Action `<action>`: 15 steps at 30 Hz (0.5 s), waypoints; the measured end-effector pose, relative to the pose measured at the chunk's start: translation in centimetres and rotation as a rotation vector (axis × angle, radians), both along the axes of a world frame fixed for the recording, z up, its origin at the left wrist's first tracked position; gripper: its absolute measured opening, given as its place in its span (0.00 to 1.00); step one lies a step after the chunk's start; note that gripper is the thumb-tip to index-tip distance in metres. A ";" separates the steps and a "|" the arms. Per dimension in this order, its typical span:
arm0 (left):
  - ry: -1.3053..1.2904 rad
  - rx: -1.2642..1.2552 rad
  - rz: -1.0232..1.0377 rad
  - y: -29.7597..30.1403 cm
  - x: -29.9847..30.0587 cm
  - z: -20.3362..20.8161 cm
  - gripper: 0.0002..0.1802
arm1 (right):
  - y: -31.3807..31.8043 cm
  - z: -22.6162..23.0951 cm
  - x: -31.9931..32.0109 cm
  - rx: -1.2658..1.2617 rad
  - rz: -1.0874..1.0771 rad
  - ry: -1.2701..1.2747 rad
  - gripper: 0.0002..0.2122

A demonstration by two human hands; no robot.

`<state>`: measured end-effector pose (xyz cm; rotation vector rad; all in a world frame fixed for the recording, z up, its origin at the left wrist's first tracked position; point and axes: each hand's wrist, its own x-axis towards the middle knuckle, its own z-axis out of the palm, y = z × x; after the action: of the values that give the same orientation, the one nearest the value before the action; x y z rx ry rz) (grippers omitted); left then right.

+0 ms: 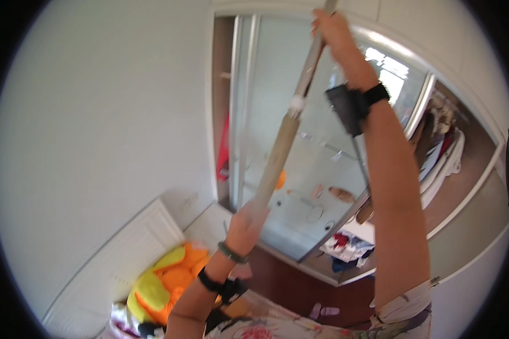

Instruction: The person wipes the top exterior and interior frame of a white closet using a long-handled cleaning tool.

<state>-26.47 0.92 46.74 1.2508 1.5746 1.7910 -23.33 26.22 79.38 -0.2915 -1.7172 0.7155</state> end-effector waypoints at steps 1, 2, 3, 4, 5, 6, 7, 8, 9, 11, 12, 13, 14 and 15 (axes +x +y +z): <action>0.036 -0.014 -0.024 0.3 0.0 0.1 0.12 | 1.0 0.6 1.4 0.043 -0.100 0.017 0.11; 0.031 -0.007 -0.046 0.9 -1.3 -0.6 0.13 | 0.4 0.3 0.7 -0.051 -0.137 0.021 0.11; 0.033 -0.013 -0.029 1.7 -2.7 -1.8 0.13 | 0.0 0.0 0.0 -0.026 -0.091 0.062 0.10; 0.035 0.012 -0.025 2.0 -3.8 -1.9 0.14 | -0.1 -0.3 -0.8 -0.048 -0.079 0.081 0.10; 0.023 -0.012 -0.004 1.6 -4.4 -0.6 0.14 | -0.2 -0.6 -1.2 -0.065 -0.063 0.090 0.09; 0.028 0.017 0.016 1.0 -5.5 -0.4 0.13 | -1.2 -0.4 -2.1 -0.086 -0.027 0.099 0.09; 0.027 0.008 0.007 0.7 -6.9 -0.4 0.13 | -1.9 -0.1 -2.9 -0.054 -0.033 0.109 0.09; 0.023 -0.010 -0.003 0.5 -8.2 -0.3 0.13 | -2.1 0.0 -3.7 -0.082 -0.035 0.119 0.09; 0.028 0.010 -0.011 0.4 -9.4 0.1 0.13 | -2.3 0.3 -4.6 -0.111 -0.035 0.128 0.09; 0.069 0.017 0.037 0.1 -11.9 0.4 0.13 | -2.3 0.2 -6.8 -0.109 -0.038 0.131 0.09; 0.066 0.025 0.036 0.0 -13.4 0.5 0.13 | -2.3 0.3 -8.2 -0.119 -0.033 0.133 0.08; 0.099 0.045 0.053 -0.2 -15.0 0.4 0.13 | -2.4 0.2 -9.8 -0.115 -0.032 0.131 0.08; 0.131 0.065 0.073 -0.4 -16.6 0.2 0.14 | -2.4 0.0 -11.7 -0.123 0.007 0.149 0.08; 0.121 0.043 0.082 -0.4 -18.1 -0.5 0.14 | -2.5 -0.3 -13.8 -0.132 0.050 0.166 0.07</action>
<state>-44.57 0.48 46.24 1.3551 1.6838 1.8396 -37.15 23.72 79.12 -0.2733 -1.5274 0.8676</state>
